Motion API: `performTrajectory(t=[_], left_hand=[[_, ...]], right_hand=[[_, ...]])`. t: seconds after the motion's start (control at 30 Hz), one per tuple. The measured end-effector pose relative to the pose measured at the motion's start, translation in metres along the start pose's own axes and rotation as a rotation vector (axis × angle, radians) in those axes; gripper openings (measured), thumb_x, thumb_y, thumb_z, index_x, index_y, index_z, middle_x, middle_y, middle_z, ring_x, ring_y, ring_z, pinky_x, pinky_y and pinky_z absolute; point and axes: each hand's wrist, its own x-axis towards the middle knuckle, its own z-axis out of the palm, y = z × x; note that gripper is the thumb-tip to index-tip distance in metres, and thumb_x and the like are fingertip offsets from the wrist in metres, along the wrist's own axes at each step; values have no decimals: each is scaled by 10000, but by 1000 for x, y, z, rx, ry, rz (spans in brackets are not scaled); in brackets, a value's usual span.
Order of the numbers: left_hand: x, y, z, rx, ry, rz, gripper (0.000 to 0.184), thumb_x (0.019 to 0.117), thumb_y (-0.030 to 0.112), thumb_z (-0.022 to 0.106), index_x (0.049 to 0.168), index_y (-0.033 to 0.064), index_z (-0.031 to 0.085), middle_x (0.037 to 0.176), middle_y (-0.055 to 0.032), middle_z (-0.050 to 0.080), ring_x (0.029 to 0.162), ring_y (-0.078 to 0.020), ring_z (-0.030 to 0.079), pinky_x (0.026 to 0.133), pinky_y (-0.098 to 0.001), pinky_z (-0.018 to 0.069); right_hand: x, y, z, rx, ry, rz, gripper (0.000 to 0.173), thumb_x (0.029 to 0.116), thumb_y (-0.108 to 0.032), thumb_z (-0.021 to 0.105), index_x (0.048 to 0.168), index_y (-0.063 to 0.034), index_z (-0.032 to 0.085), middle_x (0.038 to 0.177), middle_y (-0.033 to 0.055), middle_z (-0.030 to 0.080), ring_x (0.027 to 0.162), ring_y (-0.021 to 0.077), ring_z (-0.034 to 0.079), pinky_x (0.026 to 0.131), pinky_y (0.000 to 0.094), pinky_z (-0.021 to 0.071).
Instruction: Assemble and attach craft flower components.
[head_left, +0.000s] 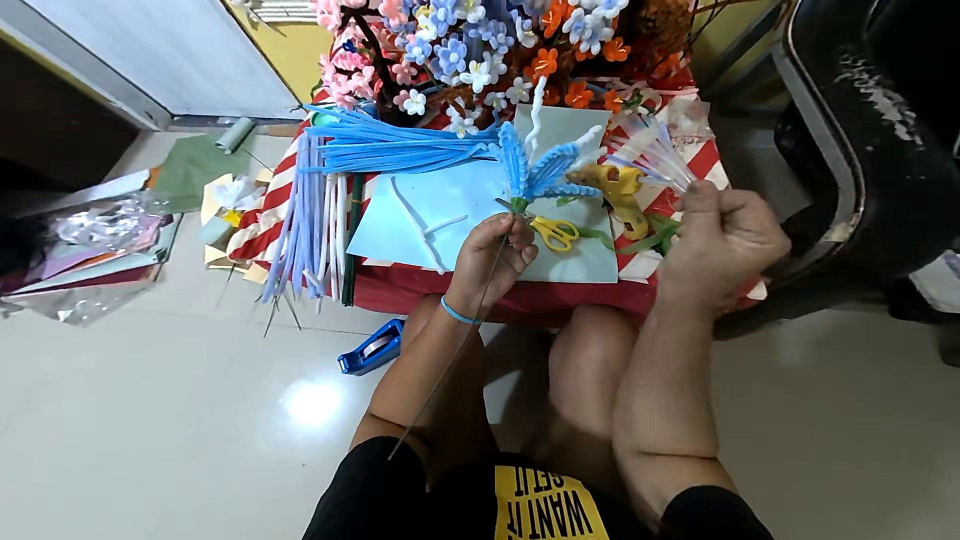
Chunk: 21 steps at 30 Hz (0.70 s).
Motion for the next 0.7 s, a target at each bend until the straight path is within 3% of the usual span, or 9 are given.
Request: performTrajectory(t=[0.03,0.07,0.1,0.17,0.23,0.4,0.53,0.63,0.7], left_hand=[[0,1,-1,-27,-14,-11,249,1001,186,529,806,129,675,737,17,617,679,-86,624,653,-229,540],[0,1,-1,-41,-23,-18,247,1000,189,534,806,127,675,733,15,617,670,-86,623,642,-226,537],[-1,1,-1,-45,-28,-24,248,997,190,534,800,128,670,726,17,612,657,-83,614,627,-222,528],[-1,3,-1,-36,-37,-40,252,993,190,534,783,131,662,716,23,603,639,-76,599,603,-215,514],[-1,4,0,-29,-45,-60,244,988,188,538,779,133,651,714,28,597,629,-68,592,594,-207,506],[-3,6,0,-32,-70,-98,207,963,189,585,776,132,652,726,26,601,634,-70,594,602,-208,506],[-5,8,7,55,-29,-50,257,1018,239,501,827,154,651,737,39,596,637,-55,584,598,-197,500],[-8,11,8,317,-35,127,370,1052,264,384,873,181,697,779,70,645,667,-21,588,618,-181,491],[-9,10,6,480,-40,306,345,1045,290,441,848,203,710,788,94,644,685,-6,587,635,-176,493]], right_hand=[[-4,-4,6,-27,-71,-56,113,990,-128,664,897,-63,666,826,-64,645,745,-31,611,685,162,533],[-6,-9,9,-40,-172,-122,117,983,-86,665,1026,8,718,956,39,677,889,53,637,819,224,549],[-8,-14,12,-103,-281,-184,224,980,-83,656,1169,27,700,1095,124,654,1030,151,631,929,299,538],[-11,-21,20,-248,-371,-281,325,939,-144,698,1228,6,685,1166,193,677,1100,323,613,949,473,482],[-15,-24,27,-332,-376,-339,297,917,-174,728,1169,-18,721,1135,176,699,1059,362,608,898,517,443],[-20,-23,32,-340,-389,-347,180,957,-136,690,1082,-22,753,1021,148,731,946,305,647,866,501,440],[-25,-24,35,-182,-362,-241,145,936,-87,686,1020,12,751,970,147,733,914,229,673,865,401,502],[-29,-28,37,-21,-343,-96,136,925,-42,675,1007,52,728,953,126,717,917,110,676,861,242,550],[-30,-32,36,85,-333,14,120,922,-6,663,1016,55,708,969,73,706,897,24,665,826,172,559]])
